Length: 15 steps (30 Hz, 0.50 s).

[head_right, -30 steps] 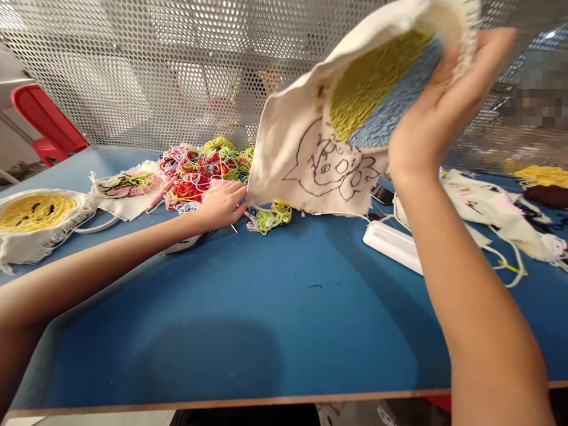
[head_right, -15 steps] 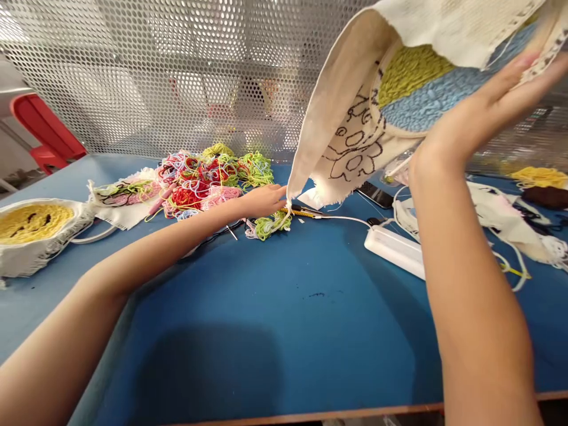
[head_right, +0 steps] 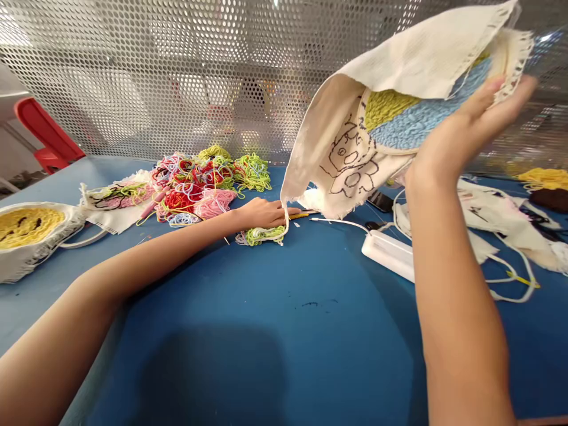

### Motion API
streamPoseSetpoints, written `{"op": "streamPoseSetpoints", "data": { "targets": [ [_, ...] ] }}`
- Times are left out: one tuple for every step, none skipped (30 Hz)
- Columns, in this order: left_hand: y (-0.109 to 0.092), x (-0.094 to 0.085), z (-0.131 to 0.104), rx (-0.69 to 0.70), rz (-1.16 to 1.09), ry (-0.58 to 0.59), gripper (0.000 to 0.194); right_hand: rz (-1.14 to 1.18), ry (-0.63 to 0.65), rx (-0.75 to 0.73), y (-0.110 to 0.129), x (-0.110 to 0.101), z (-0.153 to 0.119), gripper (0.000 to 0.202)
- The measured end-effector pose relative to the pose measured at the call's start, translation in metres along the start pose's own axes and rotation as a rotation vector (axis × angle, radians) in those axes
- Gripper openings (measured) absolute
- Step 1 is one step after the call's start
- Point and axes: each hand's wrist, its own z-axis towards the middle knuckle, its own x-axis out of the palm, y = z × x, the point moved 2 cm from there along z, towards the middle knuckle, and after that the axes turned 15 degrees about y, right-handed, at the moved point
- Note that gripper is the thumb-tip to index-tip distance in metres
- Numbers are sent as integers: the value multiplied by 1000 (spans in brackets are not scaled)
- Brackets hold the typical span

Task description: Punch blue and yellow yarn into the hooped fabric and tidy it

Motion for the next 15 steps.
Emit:
{"op": "streamPoseSetpoints", "data": {
  "targets": [
    [0,0,1,5,-6,1,47,1,12,7,4,3,-5,74],
    [0,-1,1,8,-14,-3,46,1,25,11,5,5,-10,71],
    [0,-1,1,8,-24,-11,45,1,33,18,5,6,-14,69],
    [0,-1,0,5,-34,-19,44,4,26,35,2,6,-16,66],
    [0,-1,-1,-3,-46,-29,42,13,-6,67,-2,4,-15,63],
    [0,0,-2,-17,-58,-41,41,32,-67,120,-7,1,-13,61],
    [1,1,-2,-37,-71,-54,40,65,-158,187,-13,-3,-10,61],
    [1,2,-3,-63,-86,-73,39,116,-270,257,-17,-6,-7,64],
    [2,3,-3,-98,-103,-100,38,174,-370,302,-20,-9,-4,68],
    [3,3,-4,-138,-121,-131,39,232,-438,316,-21,-11,-1,69],
    [4,4,-4,-181,-139,-165,40,289,-479,304,-20,-12,1,68],
    [6,4,-4,-225,-156,-198,41,339,-493,275,-18,-13,3,63],
    [7,4,-5,-266,-171,-225,42,382,-496,244,-16,-13,4,56],
    [9,3,-5,-301,-185,-245,43,422,-507,224,-14,-14,5,46],
    [11,3,-5,-331,-195,-260,43,460,-525,215,-12,-14,5,36]
  ]
}}
